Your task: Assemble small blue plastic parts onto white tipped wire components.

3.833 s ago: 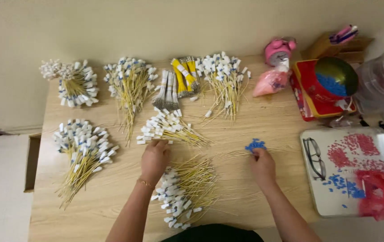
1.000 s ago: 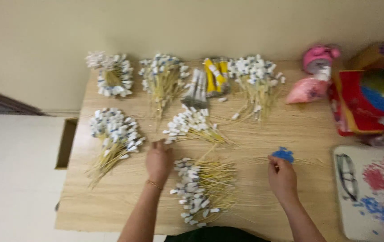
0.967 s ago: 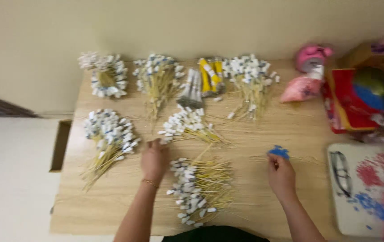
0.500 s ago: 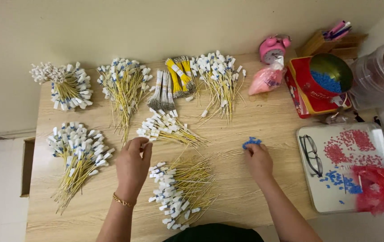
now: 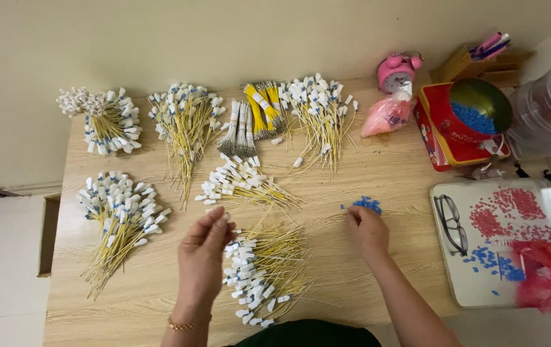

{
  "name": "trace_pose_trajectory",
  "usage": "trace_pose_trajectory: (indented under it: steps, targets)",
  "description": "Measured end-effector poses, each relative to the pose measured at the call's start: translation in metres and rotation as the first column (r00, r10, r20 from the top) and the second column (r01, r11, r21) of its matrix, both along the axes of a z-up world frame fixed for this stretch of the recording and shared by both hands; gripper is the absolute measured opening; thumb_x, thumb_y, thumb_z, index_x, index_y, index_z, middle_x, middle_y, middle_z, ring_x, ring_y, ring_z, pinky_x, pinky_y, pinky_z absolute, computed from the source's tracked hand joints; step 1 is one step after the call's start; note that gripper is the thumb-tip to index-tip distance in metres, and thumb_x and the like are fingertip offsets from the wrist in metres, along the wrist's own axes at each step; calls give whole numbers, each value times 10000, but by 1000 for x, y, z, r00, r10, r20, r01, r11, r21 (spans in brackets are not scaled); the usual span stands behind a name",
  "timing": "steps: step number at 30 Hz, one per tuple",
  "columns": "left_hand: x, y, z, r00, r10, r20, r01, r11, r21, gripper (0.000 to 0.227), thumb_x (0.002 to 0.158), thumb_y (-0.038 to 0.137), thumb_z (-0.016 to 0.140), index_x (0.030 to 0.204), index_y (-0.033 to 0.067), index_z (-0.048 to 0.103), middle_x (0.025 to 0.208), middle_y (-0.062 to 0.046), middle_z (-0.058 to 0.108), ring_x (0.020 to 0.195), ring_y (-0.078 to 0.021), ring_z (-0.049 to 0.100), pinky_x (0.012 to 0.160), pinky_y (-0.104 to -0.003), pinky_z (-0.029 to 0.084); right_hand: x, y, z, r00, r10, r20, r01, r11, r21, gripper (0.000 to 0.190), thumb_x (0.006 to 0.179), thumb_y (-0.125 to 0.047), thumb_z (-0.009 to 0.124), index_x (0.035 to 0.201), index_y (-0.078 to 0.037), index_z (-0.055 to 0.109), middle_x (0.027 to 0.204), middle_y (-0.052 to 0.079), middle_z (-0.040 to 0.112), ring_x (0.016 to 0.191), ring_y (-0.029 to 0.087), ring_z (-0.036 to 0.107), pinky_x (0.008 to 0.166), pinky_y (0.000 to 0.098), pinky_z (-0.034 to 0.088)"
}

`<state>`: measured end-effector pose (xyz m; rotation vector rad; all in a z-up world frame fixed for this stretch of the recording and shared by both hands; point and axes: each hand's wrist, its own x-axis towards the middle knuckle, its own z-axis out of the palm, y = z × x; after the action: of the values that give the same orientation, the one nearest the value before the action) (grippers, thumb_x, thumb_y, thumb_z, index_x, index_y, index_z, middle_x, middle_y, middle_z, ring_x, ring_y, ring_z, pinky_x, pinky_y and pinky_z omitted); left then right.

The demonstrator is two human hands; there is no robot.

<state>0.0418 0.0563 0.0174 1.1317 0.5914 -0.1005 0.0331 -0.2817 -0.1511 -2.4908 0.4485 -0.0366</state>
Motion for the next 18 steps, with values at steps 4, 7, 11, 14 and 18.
trace_pose_trajectory:
  steps: [4,7,11,14,18]
  targets:
    - [-12,-18,-10,993,-18,-116,10,997,-75,458,919,-62,599,1376,-46,611,1070,-235,682,936,-304,660,847,-390,589,19,18,17,982,-28,-184,18,998,-57,286,954,-374,648,1154,-191,737,1025,-26,736,832,169,680,742,317,518]
    - [-20,-28,-25,977,-33,-209,-25,963,-269,404,982,-32,543,1380,-86,590,1089,-254,672,981,-319,666,886,-389,575,26,17,-1,986,33,-162,-73,966,-250,261,989,-375,627,1109,-181,754,1027,-3,704,825,178,674,746,339,522]
    - [-26,-36,-35,980,-83,-179,21,946,-323,248,1004,38,583,1234,-48,622,1002,-204,667,822,-274,632,716,-380,538,27,25,14,996,25,-80,-27,999,-18,214,948,-302,664,1036,-131,757,1005,4,717,828,175,654,747,319,513]
    - [-25,-37,-29,982,-88,-167,32,948,-316,253,986,45,619,1226,-33,622,915,-184,659,721,-241,614,627,-346,518,22,53,72,997,66,-36,-53,960,274,198,929,-216,691,1020,-45,733,880,53,723,730,161,636,666,289,508]
    - [-24,-38,-50,994,-69,-89,28,915,-402,276,945,-24,649,1221,-31,639,1003,-199,706,802,-249,654,744,-368,574,6,85,104,984,160,77,-167,682,712,202,923,-15,662,1123,-22,697,758,74,676,627,146,615,568,271,529]
